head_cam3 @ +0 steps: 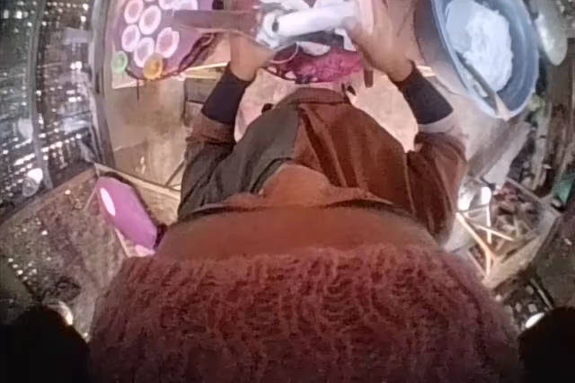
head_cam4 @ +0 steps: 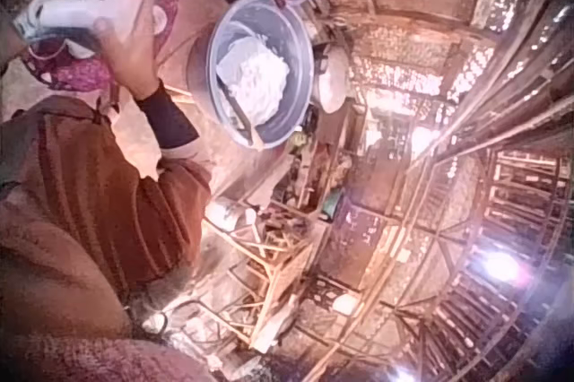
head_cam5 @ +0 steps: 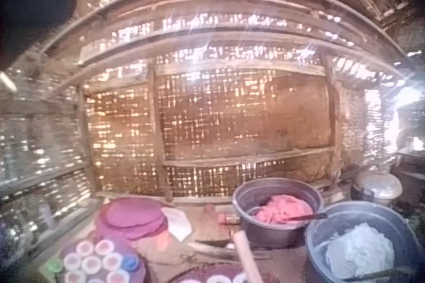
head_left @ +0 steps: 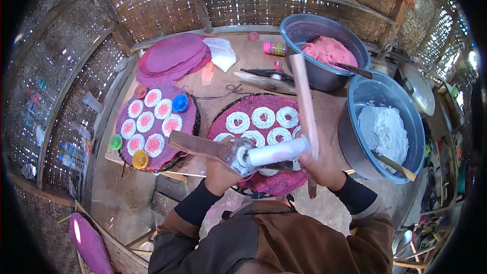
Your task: The person scoops white dough from a large basin and places it into a wooden mold. They press the dough into the mold using a wooden tool, then flip the mold over to release the shaped dough onto a purple mat. The person repeats this process to create multiple round, white dough shapes.
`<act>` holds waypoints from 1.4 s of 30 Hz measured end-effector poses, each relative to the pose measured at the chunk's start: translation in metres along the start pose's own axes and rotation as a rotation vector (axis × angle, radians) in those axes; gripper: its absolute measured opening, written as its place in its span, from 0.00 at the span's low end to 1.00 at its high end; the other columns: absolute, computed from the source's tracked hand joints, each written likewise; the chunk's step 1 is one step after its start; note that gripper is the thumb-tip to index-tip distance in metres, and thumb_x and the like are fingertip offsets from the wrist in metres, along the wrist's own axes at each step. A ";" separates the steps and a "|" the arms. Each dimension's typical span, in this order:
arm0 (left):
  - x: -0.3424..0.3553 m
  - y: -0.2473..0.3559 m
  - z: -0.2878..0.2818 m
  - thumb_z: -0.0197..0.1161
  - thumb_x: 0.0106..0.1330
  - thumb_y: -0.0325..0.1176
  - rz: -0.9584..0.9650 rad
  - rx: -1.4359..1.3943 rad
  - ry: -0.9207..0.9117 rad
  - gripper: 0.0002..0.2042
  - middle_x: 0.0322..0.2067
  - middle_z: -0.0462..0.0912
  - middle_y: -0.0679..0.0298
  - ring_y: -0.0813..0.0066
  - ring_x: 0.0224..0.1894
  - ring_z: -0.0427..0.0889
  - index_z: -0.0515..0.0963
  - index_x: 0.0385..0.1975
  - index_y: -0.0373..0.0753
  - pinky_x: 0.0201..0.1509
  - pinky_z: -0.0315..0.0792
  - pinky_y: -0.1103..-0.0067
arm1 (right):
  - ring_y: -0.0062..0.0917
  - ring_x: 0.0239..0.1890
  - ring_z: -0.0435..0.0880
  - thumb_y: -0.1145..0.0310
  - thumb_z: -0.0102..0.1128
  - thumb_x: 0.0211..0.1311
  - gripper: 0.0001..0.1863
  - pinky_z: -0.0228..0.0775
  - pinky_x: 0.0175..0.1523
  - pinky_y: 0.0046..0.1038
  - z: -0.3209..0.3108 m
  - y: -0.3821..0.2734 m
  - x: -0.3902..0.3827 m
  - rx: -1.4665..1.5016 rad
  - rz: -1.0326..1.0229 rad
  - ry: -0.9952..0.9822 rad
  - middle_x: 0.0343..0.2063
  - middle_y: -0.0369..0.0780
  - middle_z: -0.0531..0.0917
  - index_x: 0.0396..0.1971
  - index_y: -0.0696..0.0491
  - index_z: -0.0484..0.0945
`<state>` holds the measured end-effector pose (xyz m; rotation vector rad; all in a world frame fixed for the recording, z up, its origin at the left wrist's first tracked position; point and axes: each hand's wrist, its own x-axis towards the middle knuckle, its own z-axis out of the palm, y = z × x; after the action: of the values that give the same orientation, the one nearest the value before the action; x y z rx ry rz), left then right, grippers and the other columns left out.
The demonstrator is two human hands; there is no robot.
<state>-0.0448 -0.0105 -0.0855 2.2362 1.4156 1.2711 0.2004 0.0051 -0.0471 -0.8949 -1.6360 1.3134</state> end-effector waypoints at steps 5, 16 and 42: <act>-0.008 0.018 -0.016 0.72 0.39 0.39 -0.109 -0.094 -0.026 0.16 0.27 0.80 0.62 0.63 0.29 0.80 0.80 0.29 0.42 0.33 0.72 0.71 | 0.46 0.58 0.65 0.54 0.69 0.46 0.50 0.59 0.60 0.35 0.011 -0.036 0.011 -0.607 -0.410 -0.154 0.56 0.55 0.64 0.62 0.63 0.49; -0.041 -0.004 0.024 0.73 0.38 0.39 -0.151 -0.302 0.146 0.27 0.37 0.80 0.54 0.57 0.40 0.80 0.76 0.40 0.36 0.45 0.72 0.71 | 0.38 0.61 0.63 0.55 0.70 0.46 0.56 0.57 0.62 0.32 0.046 -0.002 0.024 -0.137 -0.048 -0.525 0.61 0.54 0.58 0.64 0.63 0.41; -0.015 -0.114 -0.024 0.43 0.67 0.47 -0.048 -1.956 0.306 0.14 0.19 0.71 0.73 0.75 0.28 0.69 0.68 0.24 0.47 0.39 0.61 0.75 | 0.23 0.34 0.74 0.34 0.32 0.62 0.40 0.65 0.40 0.25 0.037 0.039 0.093 -0.452 0.722 -0.952 0.32 0.41 0.79 0.40 0.59 0.77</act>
<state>-0.1382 0.0306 -0.1442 0.6087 -0.1463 1.6682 0.1307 0.0825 -0.0737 -1.3142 -2.5413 2.1140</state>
